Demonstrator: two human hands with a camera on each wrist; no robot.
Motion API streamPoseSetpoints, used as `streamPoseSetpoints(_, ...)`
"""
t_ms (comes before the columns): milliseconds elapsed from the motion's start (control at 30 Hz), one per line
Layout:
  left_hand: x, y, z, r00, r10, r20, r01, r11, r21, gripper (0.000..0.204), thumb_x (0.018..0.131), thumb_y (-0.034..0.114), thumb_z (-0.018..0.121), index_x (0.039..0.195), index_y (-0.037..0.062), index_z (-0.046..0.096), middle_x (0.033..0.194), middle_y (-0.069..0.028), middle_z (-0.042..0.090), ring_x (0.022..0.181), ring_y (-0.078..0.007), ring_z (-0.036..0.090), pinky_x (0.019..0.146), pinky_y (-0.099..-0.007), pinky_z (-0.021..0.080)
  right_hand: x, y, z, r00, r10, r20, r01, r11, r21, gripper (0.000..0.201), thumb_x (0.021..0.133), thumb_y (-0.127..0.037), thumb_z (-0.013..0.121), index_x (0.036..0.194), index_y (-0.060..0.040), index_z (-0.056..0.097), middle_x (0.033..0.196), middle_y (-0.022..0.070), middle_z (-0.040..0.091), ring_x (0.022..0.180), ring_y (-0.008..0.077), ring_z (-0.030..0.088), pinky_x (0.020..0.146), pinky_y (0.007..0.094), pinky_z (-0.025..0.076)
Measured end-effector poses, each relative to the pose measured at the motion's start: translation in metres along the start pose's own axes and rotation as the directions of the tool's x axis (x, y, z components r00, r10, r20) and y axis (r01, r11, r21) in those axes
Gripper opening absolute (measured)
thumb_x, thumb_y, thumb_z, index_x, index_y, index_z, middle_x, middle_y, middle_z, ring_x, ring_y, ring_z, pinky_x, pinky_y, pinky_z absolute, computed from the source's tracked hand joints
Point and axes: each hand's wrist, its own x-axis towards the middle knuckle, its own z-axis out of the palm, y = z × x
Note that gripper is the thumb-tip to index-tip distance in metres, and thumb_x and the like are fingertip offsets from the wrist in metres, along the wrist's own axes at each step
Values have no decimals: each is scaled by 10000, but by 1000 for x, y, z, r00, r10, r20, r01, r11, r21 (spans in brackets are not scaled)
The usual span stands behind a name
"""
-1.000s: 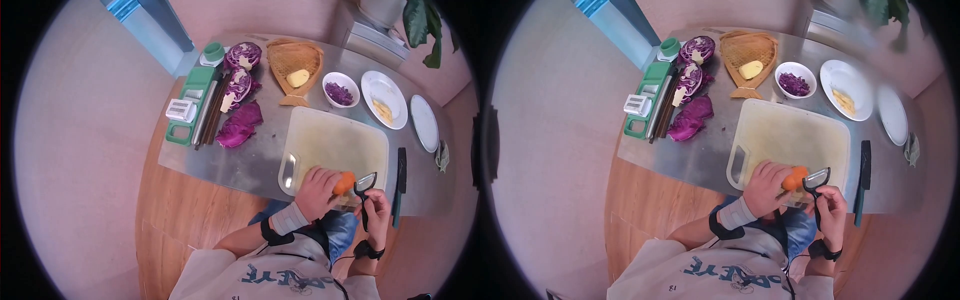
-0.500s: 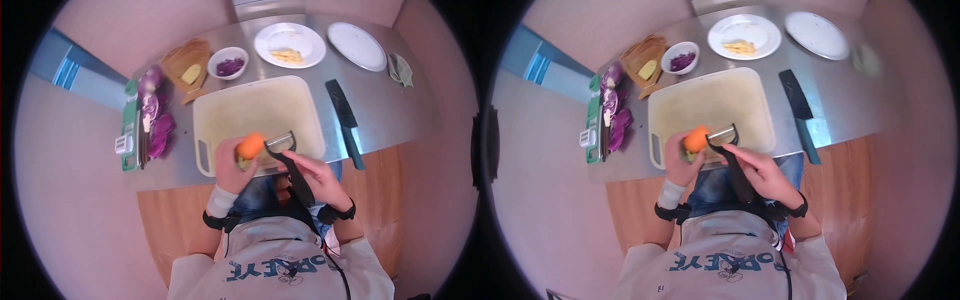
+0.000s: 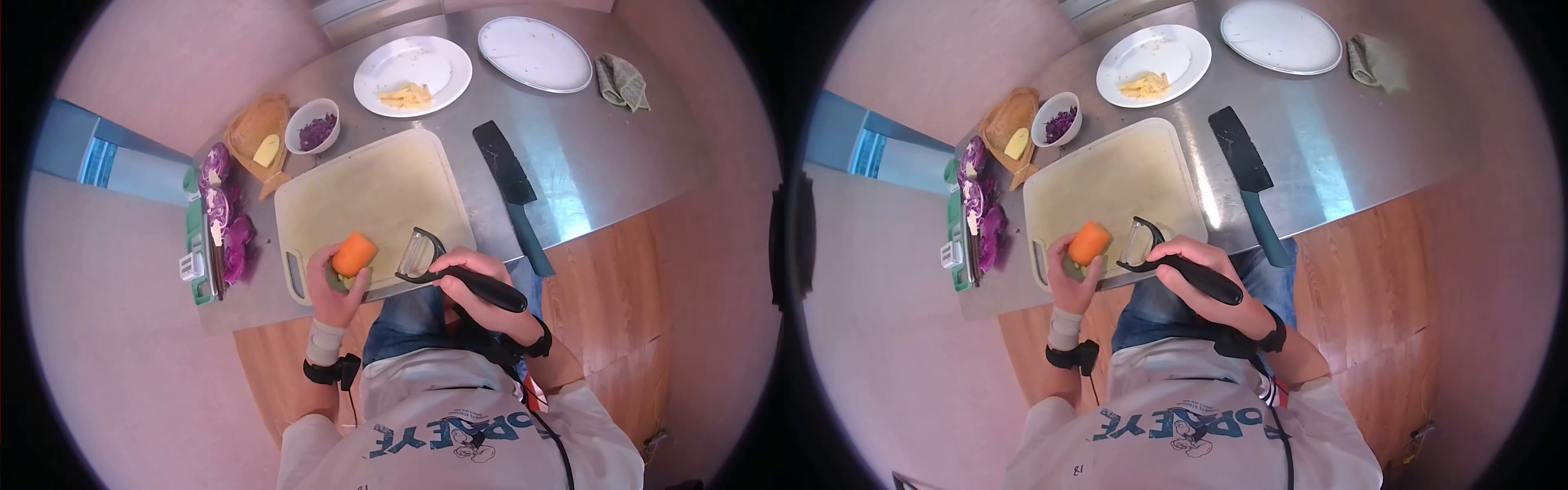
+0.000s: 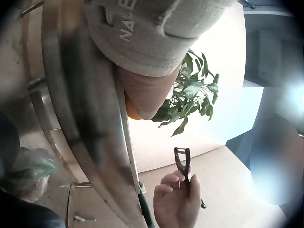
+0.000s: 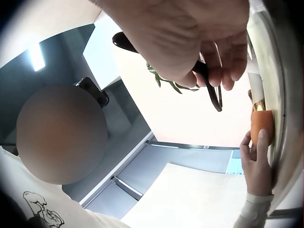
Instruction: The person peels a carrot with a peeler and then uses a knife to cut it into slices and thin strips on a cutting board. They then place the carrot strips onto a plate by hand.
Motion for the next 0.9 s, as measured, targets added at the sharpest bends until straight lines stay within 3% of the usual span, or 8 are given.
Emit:
streamPoseSetpoints(33,-1,-1,0,1000,-2,0,2,1000,-6,579,817,88,870,1309,-6,578,1233,-155,619,1130,-304,637,993,-403,524,-1,-2,0,1000,3,9,-3,1000,-3,233,977,-117,736,1187,-17,726,971,74,744,870,146,715,770,275,560)
streamPoseSetpoints(100,-1,0,-1,1000,11,-3,-11,1000,8,580,819,88,872,1310,-7,576,1231,-155,619,1127,-301,637,990,-403,524,-3,-10,2,957,284,63,-288,955,71,267,993,-130,725,1234,-15,731,910,39,751,835,114,713,727,243,560)
streamPoseSetpoints(233,0,1,-1,1000,-23,-6,23,1000,2,570,830,99,880,1305,-8,584,1228,-154,623,1137,-293,638,999,-403,529,-1,-11,14,949,314,0,-310,937,158,370,1030,-154,701,1376,-20,703,825,-6,696,770,53,651,660,217,523)
streamPoseSetpoints(333,0,4,-1,998,-66,-25,61,985,-159,557,845,113,879,1306,-11,592,1251,-158,628,1166,-288,644,1017,-398,534,0,-1,29,969,248,13,-240,921,306,349,1065,-160,661,1378,-11,703,812,-12,663,754,49,603,677,217,502)
streamPoseSetpoints(500,1,9,-8,999,-41,3,41,991,-130,579,858,120,877,1341,-33,597,1289,-165,650,1182,-277,665,1036,-391,534,10,6,57,985,171,-37,-148,931,335,301,1096,-157,607,1325,-2,726,754,-35,594,689,31,520,617,218,421)
streamPoseSetpoints(667,1,21,-10,996,-57,70,74,962,-261,590,867,120,875,1362,-47,600,1286,-161,675,1164,-258,685,1043,-382,533,20,6,69,973,226,-47,-201,929,311,267,1079,-151,652,1279,0,744,762,-40,609,687,30,535,617,219,425)
streamPoseSetpoints(767,0,28,-11,989,-104,101,137,897,-420,577,885,97,861,1372,-43,585,1290,-148,676,1169,-233,683,1041,-367,534,30,19,78,971,-47,-235,87,983,160,247,1031,-135,731,1243,-11,762,789,-68,630,651,9,531,581,208,408)
streamPoseSetpoints(900,0,29,-10,986,-95,135,155,810,-565,567,912,52,833,1393,-41,548,1314,-138,665,1200,-215,673,1048,-357,533,29,4,68,970,177,-167,-140,967,214,234,1033,-154,732,1224,-24,770,758,-68,621,604,-1,502,522,195,356)
